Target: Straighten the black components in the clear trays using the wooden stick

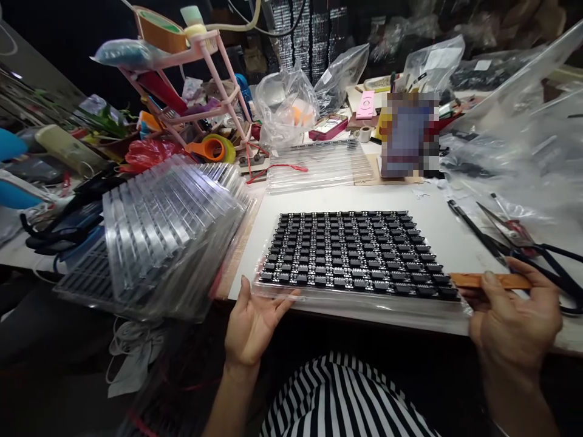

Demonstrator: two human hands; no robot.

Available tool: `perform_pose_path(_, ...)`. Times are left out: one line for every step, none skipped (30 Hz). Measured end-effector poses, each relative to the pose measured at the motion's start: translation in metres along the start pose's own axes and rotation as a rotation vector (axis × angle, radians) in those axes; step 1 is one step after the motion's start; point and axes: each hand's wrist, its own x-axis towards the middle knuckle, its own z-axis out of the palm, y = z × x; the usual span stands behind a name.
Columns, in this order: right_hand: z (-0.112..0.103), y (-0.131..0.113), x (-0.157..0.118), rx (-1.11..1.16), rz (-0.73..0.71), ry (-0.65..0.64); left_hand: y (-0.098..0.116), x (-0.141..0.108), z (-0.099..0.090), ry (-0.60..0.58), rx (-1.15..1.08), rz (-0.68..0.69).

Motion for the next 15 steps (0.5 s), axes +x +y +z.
perform_pose_path(-0.0001,-0.0008,-0.0004,0.007,0.007,-0.005,0.0001,0.0000,0.0004,-0.009,-0.003,0.005)
perform_pose_path(-0.0002,-0.0016,-0.0009,0.012,0.013,-0.011,0.0003,0.0000,0.0002,-0.018,-0.011,0.006)
perform_pose_path(-0.0003,-0.0025,-0.0014,0.017,0.019,-0.019,0.0006,0.0000,-0.0006,-0.026,-0.023,0.002)
perform_pose_path(-0.0004,-0.0034,-0.0018,0.023,0.025,-0.027,0.0009,0.0000,-0.0020,-0.035,-0.034,-0.010)
perform_pose_path(-0.0004,-0.0042,-0.0022,0.031,0.031,-0.034,0.0012,0.0000,-0.0037,-0.046,-0.045,-0.025)
perform_pose_path(-0.0005,-0.0049,-0.0025,0.043,0.039,-0.040,0.0015,0.0001,-0.0055,-0.060,-0.056,-0.041)
perform_pose_path(-0.0004,-0.0055,-0.0028,0.055,0.049,-0.046,0.0017,0.0003,-0.0070,-0.074,-0.066,-0.051)
perform_pose_path(-0.0004,-0.0058,-0.0029,0.064,0.057,-0.049,0.0017,0.0005,-0.0080,-0.087,-0.077,-0.059)
perform_pose_path(-0.0004,-0.0059,-0.0030,0.067,0.064,-0.052,0.0014,0.0008,-0.0082,-0.097,-0.090,-0.056)
perform_pose_path(-0.0004,-0.0058,-0.0031,0.070,0.069,-0.054,0.0009,0.0010,-0.0076,-0.098,-0.103,-0.047)
perform_pose_path(-0.0004,-0.0055,-0.0030,0.070,0.071,-0.053,0.0002,0.0012,-0.0063,-0.094,-0.117,-0.034)
perform_pose_path(-0.0005,-0.0050,-0.0029,0.069,0.072,-0.051,-0.0008,0.0014,-0.0046,-0.087,-0.131,-0.021)
perform_pose_path(-0.0007,-0.0044,-0.0028,0.070,0.071,-0.049,-0.0020,0.0015,-0.0027,-0.081,-0.144,-0.008)
perform_pose_path(-0.0009,-0.0038,-0.0026,0.072,0.073,-0.052,-0.0032,0.0015,-0.0010,-0.077,-0.157,0.003)
perform_pose_path(-0.0011,-0.0033,-0.0025,0.074,0.073,-0.054,-0.0044,0.0015,0.0001,-0.079,-0.167,0.014)
